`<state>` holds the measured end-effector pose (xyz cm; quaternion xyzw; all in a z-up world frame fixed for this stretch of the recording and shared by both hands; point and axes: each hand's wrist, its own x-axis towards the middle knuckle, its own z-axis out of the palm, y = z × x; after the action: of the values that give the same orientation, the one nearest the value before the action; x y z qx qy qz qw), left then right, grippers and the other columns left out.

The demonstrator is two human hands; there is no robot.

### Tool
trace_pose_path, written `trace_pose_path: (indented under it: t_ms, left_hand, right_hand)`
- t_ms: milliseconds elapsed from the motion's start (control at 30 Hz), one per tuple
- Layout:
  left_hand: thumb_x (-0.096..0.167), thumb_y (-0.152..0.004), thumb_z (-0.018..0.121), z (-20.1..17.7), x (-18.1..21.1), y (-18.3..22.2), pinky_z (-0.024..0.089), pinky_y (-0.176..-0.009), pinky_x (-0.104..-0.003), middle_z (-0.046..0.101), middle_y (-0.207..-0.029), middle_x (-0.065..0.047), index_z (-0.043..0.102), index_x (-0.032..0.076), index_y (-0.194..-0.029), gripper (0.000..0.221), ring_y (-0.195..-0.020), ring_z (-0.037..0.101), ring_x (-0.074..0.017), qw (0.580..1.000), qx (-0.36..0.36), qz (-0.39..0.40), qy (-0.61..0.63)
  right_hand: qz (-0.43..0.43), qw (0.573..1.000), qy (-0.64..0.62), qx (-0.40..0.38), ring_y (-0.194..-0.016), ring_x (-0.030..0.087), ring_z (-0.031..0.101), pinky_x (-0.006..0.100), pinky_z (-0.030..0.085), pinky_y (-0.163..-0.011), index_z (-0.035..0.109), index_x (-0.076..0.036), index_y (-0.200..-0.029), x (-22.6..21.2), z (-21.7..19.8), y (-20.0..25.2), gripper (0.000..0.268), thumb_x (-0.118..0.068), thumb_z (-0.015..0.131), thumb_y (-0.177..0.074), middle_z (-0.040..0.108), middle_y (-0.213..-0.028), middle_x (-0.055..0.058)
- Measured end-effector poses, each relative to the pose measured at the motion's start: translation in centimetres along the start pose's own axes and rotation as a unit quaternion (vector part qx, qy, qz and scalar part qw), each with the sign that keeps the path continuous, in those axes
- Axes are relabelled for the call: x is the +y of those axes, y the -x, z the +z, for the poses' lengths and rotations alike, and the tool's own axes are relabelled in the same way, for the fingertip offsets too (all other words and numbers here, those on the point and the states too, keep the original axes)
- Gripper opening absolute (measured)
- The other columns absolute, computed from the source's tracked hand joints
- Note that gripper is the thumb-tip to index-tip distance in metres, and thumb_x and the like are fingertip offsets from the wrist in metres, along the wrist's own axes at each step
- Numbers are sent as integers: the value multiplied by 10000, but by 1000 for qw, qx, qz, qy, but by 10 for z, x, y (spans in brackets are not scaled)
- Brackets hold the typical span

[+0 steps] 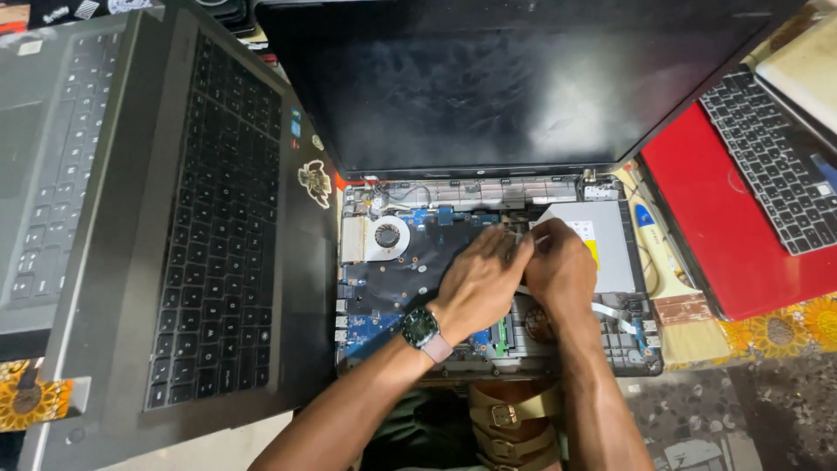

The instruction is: Cleaning the internal components of a disassembled laptop with a brush and reconnecting a ribbon cable to the motherboard.

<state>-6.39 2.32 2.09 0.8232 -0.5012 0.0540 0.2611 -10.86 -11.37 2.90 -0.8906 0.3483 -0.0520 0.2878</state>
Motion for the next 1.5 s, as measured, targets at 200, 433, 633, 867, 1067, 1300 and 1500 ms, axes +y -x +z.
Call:
trace_pose_path:
  t_ms: [200, 433, 633, 867, 1067, 1300, 1500]
  left_hand:
    - [-40, -838, 629, 9, -15, 1, 405, -1091, -535, 652, -1054, -224, 656, 5, -1096, 263, -1105, 628, -411, 991, 124, -20, -51]
    - [146, -878, 727, 24, -24, -6, 465, -800, -441, 575, -957, -88, 713, 59, -1026, 172, -907, 591, -301, 983, 167, -51, -59]
    - [279, -926, 703, 30, -25, -22, 443, -802, -428, 548, -897, -30, 772, 129, -1016, 188, -884, 543, -256, 980, 151, -125, -18]
    - [290, -892, 728, 31, -29, -43, 383, -767, -396, 503, -858, 9, 790, 184, -919, 126, -862, 488, -214, 987, 89, -132, -26]
    - [150, -798, 706, 30, -38, -46, 393, -780, -409, 518, -841, -46, 723, 108, -802, 45, -856, 487, -251, 996, 44, 33, -68]
    - [136, -785, 662, -9, -15, -39, 417, -939, -454, 572, -1050, -121, 728, 59, -808, 104, -1106, 478, -309, 993, -97, 17, -60]
    - [108, -854, 625, -11, 4, -27, 415, -882, -464, 582, -1145, -192, 703, -15, -1035, 232, -1080, 524, -330, 990, -98, -43, -90]
  right_hand:
    - [41, 998, 41, -36, -1040, 379, 719, 513, 555, -925, 769, -249, -1048, 3, 3, -11, 193, -270, 650, -897, 765, -982, 69]
    - [2, 1000, 4, -27, -1030, 411, 712, 525, 562, -893, 776, -175, -1053, 3, 3, -8, 203, -202, 640, -905, 750, -982, 136]
    - [-8, 1000, -3, -26, -993, 386, 729, 477, 567, -900, 800, -170, -1041, 2, -3, -7, 205, -177, 660, -891, 760, -965, 122]
    - [-18, 999, -27, -35, -956, 398, 722, 513, 569, -877, 797, -222, -961, 14, -3, -13, 164, -256, 686, -845, 758, -880, 92]
    - [-13, 998, -41, -47, -988, 396, 716, 522, 565, -879, 794, -220, -1006, 18, -2, -12, 211, -247, 671, -837, 755, -920, 111]
    - [-10, 1000, 3, -24, -1003, 359, 724, 469, 566, -902, 762, -215, -1152, -7, -11, 4, 283, -168, 594, -930, 730, -986, 106]
    - [-61, 996, -69, -12, -1000, 405, 697, 518, 557, -885, 761, -230, -1151, 13, -8, 3, 264, -245, 600, -942, 703, -981, 140]
